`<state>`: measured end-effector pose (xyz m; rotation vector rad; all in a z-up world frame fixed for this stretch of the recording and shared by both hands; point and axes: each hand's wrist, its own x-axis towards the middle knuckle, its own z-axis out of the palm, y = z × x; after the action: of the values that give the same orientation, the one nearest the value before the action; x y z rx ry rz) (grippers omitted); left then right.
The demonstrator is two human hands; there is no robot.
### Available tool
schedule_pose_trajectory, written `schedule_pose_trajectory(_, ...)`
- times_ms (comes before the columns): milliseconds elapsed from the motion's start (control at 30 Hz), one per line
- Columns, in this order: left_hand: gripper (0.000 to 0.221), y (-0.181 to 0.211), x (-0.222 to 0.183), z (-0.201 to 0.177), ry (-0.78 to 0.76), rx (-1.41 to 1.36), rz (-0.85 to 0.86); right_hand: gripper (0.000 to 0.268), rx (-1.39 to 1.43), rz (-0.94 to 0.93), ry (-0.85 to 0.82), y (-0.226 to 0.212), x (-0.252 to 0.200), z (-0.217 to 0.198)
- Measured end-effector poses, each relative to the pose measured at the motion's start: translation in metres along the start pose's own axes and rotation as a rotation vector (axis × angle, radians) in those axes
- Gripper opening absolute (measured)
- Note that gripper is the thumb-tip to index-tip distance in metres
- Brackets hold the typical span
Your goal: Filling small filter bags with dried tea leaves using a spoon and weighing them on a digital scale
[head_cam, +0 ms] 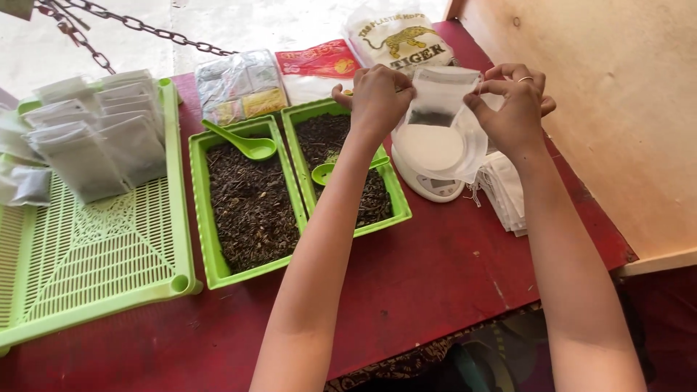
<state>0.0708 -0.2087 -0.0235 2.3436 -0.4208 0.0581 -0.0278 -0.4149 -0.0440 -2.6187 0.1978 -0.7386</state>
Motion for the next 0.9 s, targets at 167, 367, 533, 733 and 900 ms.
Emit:
schedule_pose_trajectory(167,0.012,-0.002,0.007,0.023,0.0,0.022,0.035,0.012,0.008,0.065,-0.03,0.014,0.002,0.012)
schedule_pose_trajectory(367,0.012,-0.031,0.038,0.068,0.036,0.09,0.066,0.01,-0.023,0.064,-0.034,0.033,0.012,0.037)
schedule_pose_trajectory(533,0.01,-0.042,0.051,0.073,0.105,0.15,0.096,0.009,-0.015,0.047,-0.039,0.043,0.026,0.06)
schedule_pose_trajectory(733,0.02,-0.033,0.053,0.042,0.006,0.201,0.029,0.011,-0.073,0.179,-0.012,0.051,0.036,0.078)
schedule_pose_trajectory(900,0.018,-0.042,0.053,0.031,0.041,0.197,0.029,0.008,-0.023,0.22,-0.011,0.051,0.032,0.067)
